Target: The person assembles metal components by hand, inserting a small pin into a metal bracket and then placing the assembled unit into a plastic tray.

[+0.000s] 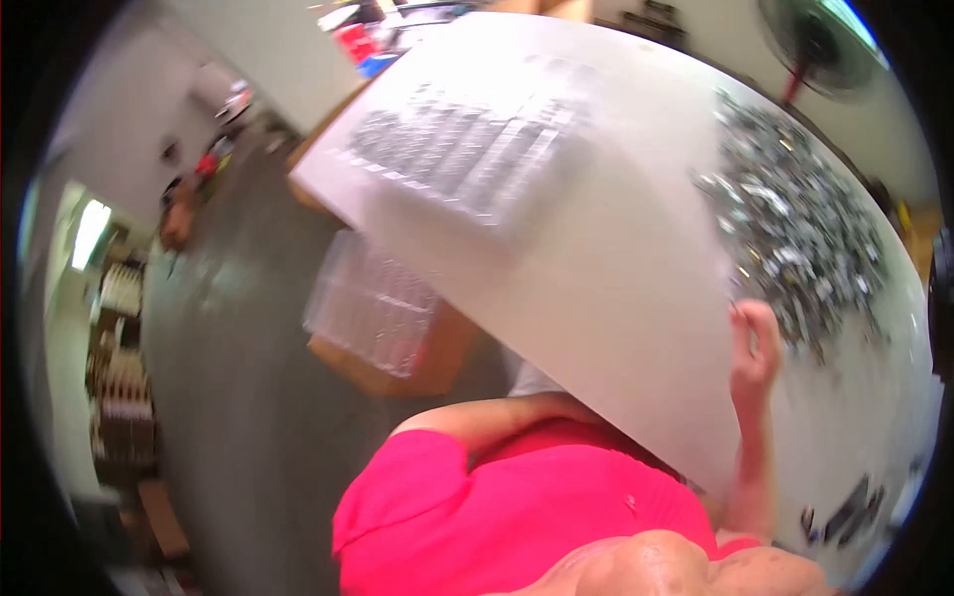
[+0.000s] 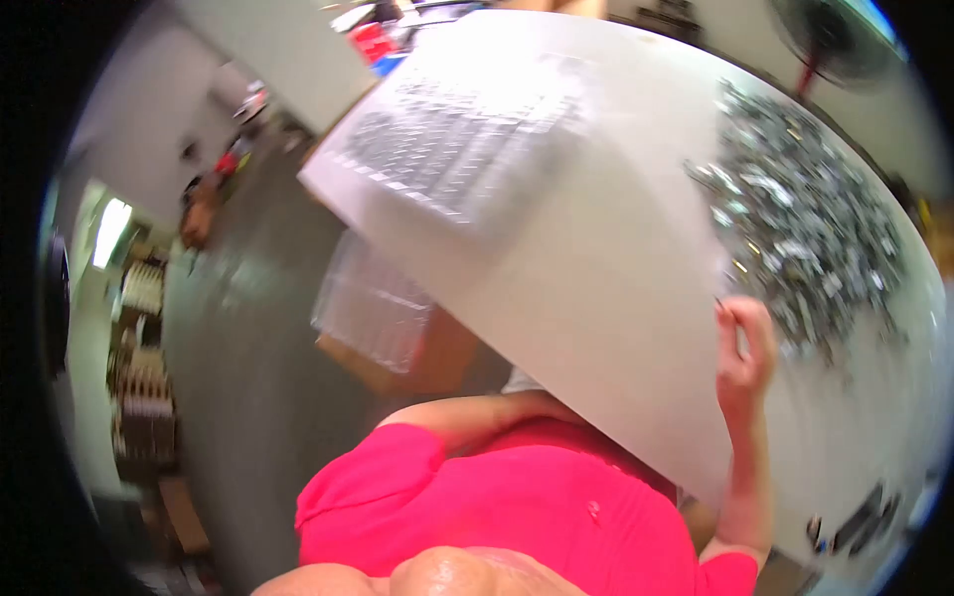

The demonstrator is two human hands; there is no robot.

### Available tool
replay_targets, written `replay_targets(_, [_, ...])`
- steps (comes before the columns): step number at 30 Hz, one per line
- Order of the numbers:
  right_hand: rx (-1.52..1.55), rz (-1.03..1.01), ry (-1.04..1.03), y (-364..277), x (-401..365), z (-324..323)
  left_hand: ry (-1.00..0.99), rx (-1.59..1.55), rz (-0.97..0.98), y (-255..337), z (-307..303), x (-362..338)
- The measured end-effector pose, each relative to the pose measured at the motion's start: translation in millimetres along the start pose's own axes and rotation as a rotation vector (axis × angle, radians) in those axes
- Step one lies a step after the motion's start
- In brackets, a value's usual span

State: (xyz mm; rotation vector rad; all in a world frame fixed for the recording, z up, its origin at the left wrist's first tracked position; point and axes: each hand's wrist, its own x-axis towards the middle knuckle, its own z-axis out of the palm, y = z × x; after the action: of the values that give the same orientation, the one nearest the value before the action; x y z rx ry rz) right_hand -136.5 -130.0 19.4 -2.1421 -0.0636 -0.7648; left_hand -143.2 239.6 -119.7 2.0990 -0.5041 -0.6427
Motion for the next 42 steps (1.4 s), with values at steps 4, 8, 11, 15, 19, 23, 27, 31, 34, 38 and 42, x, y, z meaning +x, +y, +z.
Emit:
replay_targets(4, [-0.054, 0.047, 0.018, 12.9, 1.0, -11.5, -0.299, -0.038, 0.163, 26.2, 51.6, 44.3])
replay_targets(8, [-0.183, -0.037, 0.029, 21.2, -2.3, -12.3, -0.571, 0.271, -0.146, 89.4, -22.2, 13.9])
replay_targets(11, [-0.335, -0.102, 0.020, 25.7, 5.2, -11.1, -0.610, 0.195, -0.015, 136.3, -48.6, 14.4])
replay_targets(15, [-0.531, -0.127, -0.007, 28.6, 16.8, -3.9, -0.448, -0.017, 0.249, 189.4, -52.4, 33.6])
replay_targets(19, [-0.660, -0.202, -0.005, 35.0, 21.6, 9.0, -0.395, -0.182, 0.286, 225.8, -48.5, 86.7])
replay_targets(23, [-0.740, -0.168, -0.101, 36.4, 25.3, 12.5, -0.251, -0.447, 0.203, 226.2, -34.0, 183.1])
replay_targets(27, [-0.804, -0.074, -0.253, 41.4, 25.6, 18.3, -0.197, -0.621, 0.154, 206.5, -26.5, 225.8])
replay_targets(31, [-0.700, -0.077, -0.284, 48.0, 25.6, 16.4, -0.236, -0.734, 0.125, 188.0, -21.1, 233.1])
replay_targets(34, [-0.626, -0.160, -0.118, 47.1, 28.9, 17.2, -0.235, -0.758, 0.192, 180.7, -23.1, 234.5])
replay_targets(38, [-0.429, -0.145, -0.006, 23.5, 30.3, 10.4, -0.248, -0.785, 0.189, 179.1, -21.1, 235.4])
replay_targets(42, [-0.343, -0.192, -0.055, 11.8, 18.8, 23.3, -0.284, -0.944, 0.180, 183.1, -16.9, 234.3])
